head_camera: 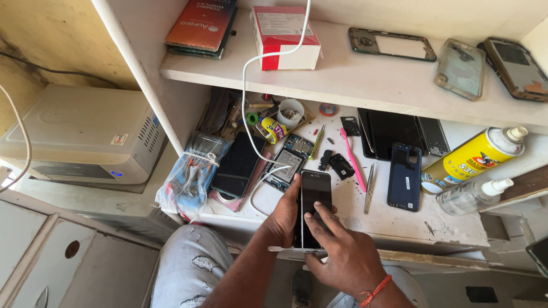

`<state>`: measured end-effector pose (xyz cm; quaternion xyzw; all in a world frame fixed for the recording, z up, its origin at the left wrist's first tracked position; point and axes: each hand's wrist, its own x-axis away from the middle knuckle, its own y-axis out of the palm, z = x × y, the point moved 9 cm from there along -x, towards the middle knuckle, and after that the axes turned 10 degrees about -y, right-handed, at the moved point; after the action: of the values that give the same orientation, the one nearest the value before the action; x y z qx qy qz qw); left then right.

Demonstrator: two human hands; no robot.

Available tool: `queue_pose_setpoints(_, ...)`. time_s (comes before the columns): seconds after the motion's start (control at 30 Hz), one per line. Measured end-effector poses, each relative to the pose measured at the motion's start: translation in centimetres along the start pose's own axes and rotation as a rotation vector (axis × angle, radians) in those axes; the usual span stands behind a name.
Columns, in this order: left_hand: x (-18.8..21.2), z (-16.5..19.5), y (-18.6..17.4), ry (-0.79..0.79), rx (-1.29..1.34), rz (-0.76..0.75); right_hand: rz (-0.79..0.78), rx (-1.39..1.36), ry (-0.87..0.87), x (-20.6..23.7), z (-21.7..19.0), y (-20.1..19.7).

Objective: The person sits at a cluttered repair bench holding a smartphone, opens it and removes the back cover and internal components, then picks up a replacement LCD screen, peels the protective film from it, and holds the new screen next to the phone body comparing the parts.

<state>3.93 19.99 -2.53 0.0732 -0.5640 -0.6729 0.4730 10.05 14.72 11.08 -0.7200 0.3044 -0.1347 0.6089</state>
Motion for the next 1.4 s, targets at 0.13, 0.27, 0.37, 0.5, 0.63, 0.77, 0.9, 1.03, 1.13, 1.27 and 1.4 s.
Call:
queue_pose_setpoints(0.13, 0.2, -0.3, 0.0, -0.004, -0.008, 0.018, 0.052, 0.005, -0.026, 0.6, -0.3, 0.4)
queue_pose_setpoints(0.27, 0.3, -0.1, 0.2, 0.014, -0.026, 0.023, 0.024, -0.040, 0.036, 0.6, 0.4, 1.1)
queue_pose_setpoints(0.37, 0.5, -0.1, 0.2, 0.011, -0.010, 0.029, 0.101, -0.002, -0.061, 0.4, -0.2, 0.1)
queue_pose_setpoints(0.5, 0.5, 0.1, 0.2, 0.043, -0.045, 0.027, 0.076, -0.004, -0.051, 0.0, 0.0, -0.3)
queue_pose_setpoints(0.63, 0.0, -0.2, -0.6, 0.009, -0.065, 0.068, 0.003, -0.049, 0.003, -0.6, 0.2, -0.2)
queue_pose_setpoints(0.77, -0.6, -0.3, -0.6, 0.001, -0.001, -0.003, -0.049, -0.082, 0.066, -1.2, 0.5, 0.0)
queue_pose_setpoints(0.9, -0.7, -0.5, -0.7, -0.013, 0.067, -0.010, -0.050, -0.117, 0.075, -1.5, 0.5, -0.2)
queue_pose_setpoints(1.03, -0.3, -0.3, -0.6, -0.021, 0.051, 0.023, -0.118, -0.130, 0.108, -1.5, 0.8, 0.2)
queue_pose_setpoints(1.13, 0.1, 0.0, -0.7, 0.009, 0.038, 0.041, -0.142, -0.131, 0.123, -1.6, 0.8, 0.5)
queue_pose_setpoints(1.27, 0.2, 0.1, 0.0, 0.018, 0.114, -0.090, -0.146, -0.141, 0.134, -1.5, 1.0, 0.7)
queue_pose_setpoints(1.4, 0.3, 0.4, 0.5, 0.038, 0.146, -0.224, -0.153, -0.118, 0.118, -1.6, 1.0, 0.9)
